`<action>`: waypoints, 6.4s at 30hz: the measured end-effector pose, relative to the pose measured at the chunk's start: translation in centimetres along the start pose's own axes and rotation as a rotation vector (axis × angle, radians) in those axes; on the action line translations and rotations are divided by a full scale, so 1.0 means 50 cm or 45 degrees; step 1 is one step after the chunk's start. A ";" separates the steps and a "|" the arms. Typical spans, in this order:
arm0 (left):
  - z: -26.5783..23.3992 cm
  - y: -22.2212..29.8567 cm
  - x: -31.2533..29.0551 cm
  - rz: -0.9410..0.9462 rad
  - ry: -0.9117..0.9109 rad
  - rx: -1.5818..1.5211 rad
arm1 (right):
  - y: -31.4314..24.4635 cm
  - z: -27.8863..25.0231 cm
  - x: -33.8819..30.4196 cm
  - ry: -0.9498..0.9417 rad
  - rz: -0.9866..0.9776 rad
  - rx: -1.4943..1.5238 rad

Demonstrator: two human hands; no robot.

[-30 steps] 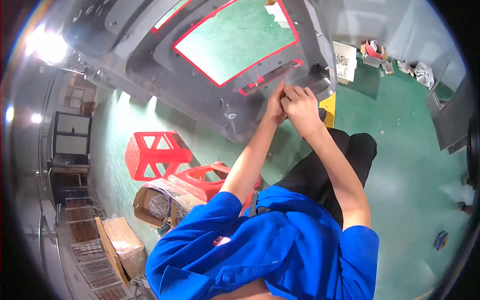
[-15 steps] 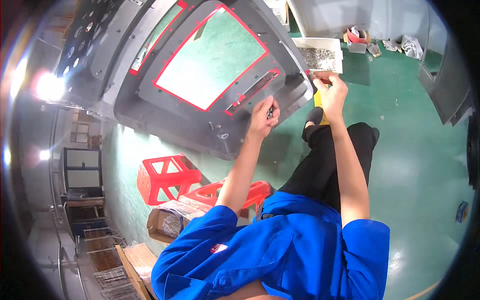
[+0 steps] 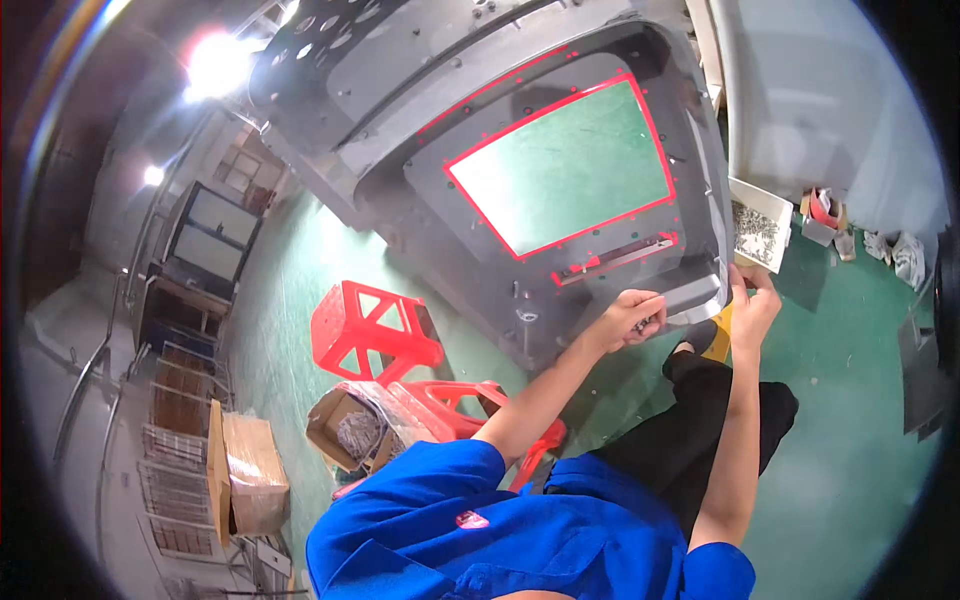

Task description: Installing small plastic clips and rubber seals into a grey metal housing component.

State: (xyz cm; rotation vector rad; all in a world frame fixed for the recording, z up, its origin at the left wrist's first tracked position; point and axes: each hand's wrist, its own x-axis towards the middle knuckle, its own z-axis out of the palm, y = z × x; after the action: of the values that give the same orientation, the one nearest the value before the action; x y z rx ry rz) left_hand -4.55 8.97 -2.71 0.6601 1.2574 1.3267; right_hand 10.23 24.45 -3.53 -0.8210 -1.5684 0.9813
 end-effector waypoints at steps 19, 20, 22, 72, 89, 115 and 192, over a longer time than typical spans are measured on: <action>-0.051 -0.011 -0.013 0.192 0.237 -0.137 | -0.127 0.125 -0.128 -0.757 -0.714 -0.459; -0.053 -0.013 -0.013 0.199 0.233 -0.139 | -0.126 0.128 -0.130 -0.769 -0.719 -0.486; -0.059 -0.022 0.003 0.232 0.274 -0.108 | -0.127 0.141 -0.132 -0.771 -0.828 -0.586; 0.111 -0.238 -0.100 -0.250 0.035 -0.743 | -0.045 -0.130 -0.194 -0.425 0.431 0.223; -0.723 0.078 -0.365 -0.263 1.190 2.593 | -0.076 0.003 -0.322 -0.762 0.482 0.082; -0.276 0.130 -0.372 -0.158 0.196 2.168 | -0.172 0.317 -0.389 -0.741 0.479 0.591; 0.065 0.170 -0.039 0.454 -0.032 -0.641 | -0.409 0.079 0.162 -0.114 -1.083 -0.611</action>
State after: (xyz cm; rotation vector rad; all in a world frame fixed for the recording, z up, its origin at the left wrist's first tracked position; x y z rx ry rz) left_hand -4.02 9.85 6.53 0.5492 0.7528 1.8384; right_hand 4.41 22.28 17.92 -0.3336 -2.0017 0.0226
